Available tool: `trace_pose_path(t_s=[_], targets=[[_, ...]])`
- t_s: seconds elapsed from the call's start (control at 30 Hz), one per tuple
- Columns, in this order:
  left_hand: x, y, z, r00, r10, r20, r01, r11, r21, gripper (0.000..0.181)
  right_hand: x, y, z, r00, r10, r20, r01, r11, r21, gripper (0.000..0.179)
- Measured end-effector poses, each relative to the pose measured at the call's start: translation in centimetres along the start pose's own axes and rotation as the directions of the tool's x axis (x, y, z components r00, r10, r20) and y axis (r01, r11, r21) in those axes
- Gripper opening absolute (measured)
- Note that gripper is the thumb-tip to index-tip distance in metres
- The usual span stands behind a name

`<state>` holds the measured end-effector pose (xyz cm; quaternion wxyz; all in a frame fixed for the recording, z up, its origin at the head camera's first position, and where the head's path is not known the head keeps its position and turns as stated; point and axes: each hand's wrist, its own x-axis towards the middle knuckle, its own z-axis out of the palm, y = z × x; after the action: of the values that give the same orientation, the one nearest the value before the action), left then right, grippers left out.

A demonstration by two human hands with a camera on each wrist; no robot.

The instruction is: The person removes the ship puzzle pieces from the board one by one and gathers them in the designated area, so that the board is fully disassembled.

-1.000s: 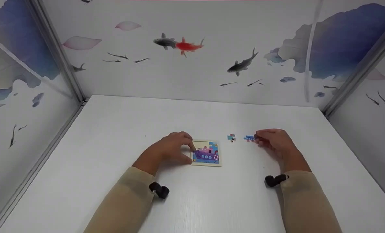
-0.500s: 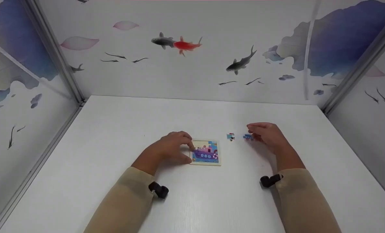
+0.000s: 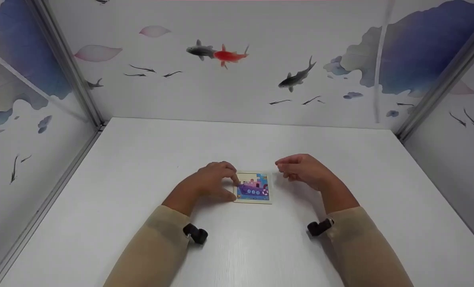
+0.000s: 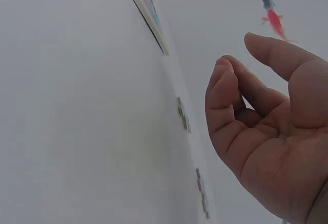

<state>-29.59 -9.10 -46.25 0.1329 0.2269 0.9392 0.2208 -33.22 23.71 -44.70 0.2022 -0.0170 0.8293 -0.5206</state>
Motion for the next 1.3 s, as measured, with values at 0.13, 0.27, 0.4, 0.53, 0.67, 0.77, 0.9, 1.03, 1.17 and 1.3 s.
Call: trace_pose_path(t_s=[0.13, 0.27, 0.4, 0.53, 0.67, 0.77, 0.9, 1.03, 1.17, 1.3], targets=[[0.0, 0.0, 0.0, 1.0, -0.015, 0.0, 0.015, 1.0, -0.006, 0.031, 0.2, -1.5, 1.6, 1.0, -0.014, 0.011, 0.015, 0.997, -0.075, 0.039], [0.1, 0.1, 0.2, 1.0, -0.03, 0.003, 0.03, 1.0, -0.006, 0.033, 0.6, -2.4, 3.0, 1.0, -0.022, 0.011, 0.023, 0.994, -0.108, 0.035], [0.1, 0.1, 0.3, 1.0, -0.021, 0.001, 0.021, 1.0, -0.001, 0.033, 1.1, -2.8, 3.9, 1.0, -0.02, -0.003, 0.02, 0.993, -0.112, 0.034], [0.1, 0.2, 0.2, 1.0, -0.025, 0.002, 0.025, 1.0, -0.006, 0.033, 1.4, -2.5, 4.5, 1.0, -0.01, -0.024, 0.006, 0.987, -0.161, 0.029], [0.1, 0.3, 0.1, 0.999, -0.034, 0.004, 0.034, 0.999, -0.014, 0.032, 1.5, -1.9, 4.6, 1.0, -0.015, -0.016, 0.01, 0.972, -0.233, 0.027], [0.0, 0.3, -0.1, 1.0, -0.028, 0.006, 0.028, 0.999, -0.016, 0.032, 1.6, -1.6, 4.7, 1.0, -0.008, 0.003, 0.009, 0.959, -0.283, 0.026], [-0.1, 0.2, -0.2, 1.0, -0.008, 0.006, 0.008, 1.0, -0.008, 0.032, 1.7, -1.5, 5.0, 1.0, 0.014, 0.007, -0.01, 0.93, -0.368, 0.026], [-0.1, 0.2, -0.2, 1.0, -0.005, 0.008, 0.005, 1.0, 0.0, 0.033, 1.5, -1.6, 5.1, 1.0, 0.009, 0.007, -0.005, 0.897, -0.442, 0.026], [0.0, 0.2, -0.2, 1.0, -0.006, 0.007, 0.006, 1.0, -0.004, 0.032, 1.3, -1.7, 5.2, 1.0, -0.002, 0.027, 0.014, 0.877, -0.48, 0.024], [0.0, 0.2, -0.2, 1.0, -0.001, 0.004, 0.001, 1.0, -0.008, 0.032, 1.2, -1.8, 5.3, 0.999, -0.004, 0.042, 0.024, 0.869, -0.494, 0.021]])
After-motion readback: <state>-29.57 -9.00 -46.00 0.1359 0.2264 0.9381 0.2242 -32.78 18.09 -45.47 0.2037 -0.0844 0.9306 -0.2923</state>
